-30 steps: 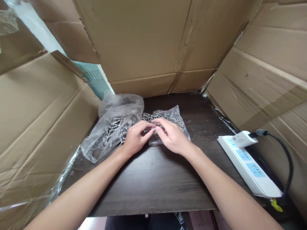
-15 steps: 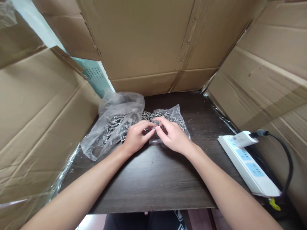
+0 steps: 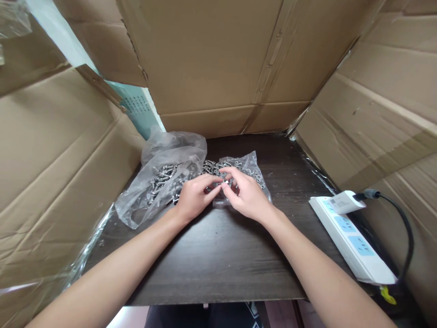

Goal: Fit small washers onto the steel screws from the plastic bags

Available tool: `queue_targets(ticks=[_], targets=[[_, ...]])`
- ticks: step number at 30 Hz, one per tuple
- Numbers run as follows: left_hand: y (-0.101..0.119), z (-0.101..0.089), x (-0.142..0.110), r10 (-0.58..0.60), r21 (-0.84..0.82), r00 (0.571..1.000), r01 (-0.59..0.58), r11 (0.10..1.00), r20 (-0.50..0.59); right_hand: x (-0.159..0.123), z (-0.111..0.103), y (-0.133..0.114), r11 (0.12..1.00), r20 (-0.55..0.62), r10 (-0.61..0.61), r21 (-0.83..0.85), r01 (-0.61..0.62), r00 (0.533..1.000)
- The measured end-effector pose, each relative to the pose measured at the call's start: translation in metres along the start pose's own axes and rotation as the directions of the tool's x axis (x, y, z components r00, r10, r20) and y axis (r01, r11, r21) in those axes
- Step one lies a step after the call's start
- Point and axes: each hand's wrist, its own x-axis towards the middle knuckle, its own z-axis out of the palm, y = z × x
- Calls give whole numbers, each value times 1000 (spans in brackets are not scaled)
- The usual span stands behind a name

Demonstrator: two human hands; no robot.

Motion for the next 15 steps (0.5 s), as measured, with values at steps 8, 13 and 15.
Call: queue_targets(ticks=[8, 13, 15], targets=[[2, 1, 0, 8, 30, 1000, -8, 1000, 15, 2, -1, 1, 998, 36, 58, -19, -57, 998], [2, 0, 1, 2, 23, 1000, -2, 1000, -8, 0, -2, 2, 999, 10, -3, 45, 2, 1000], [2, 0, 1, 5, 25, 1000, -5, 1000, -14, 0, -2, 1, 999, 10, -20, 46, 20, 1000]])
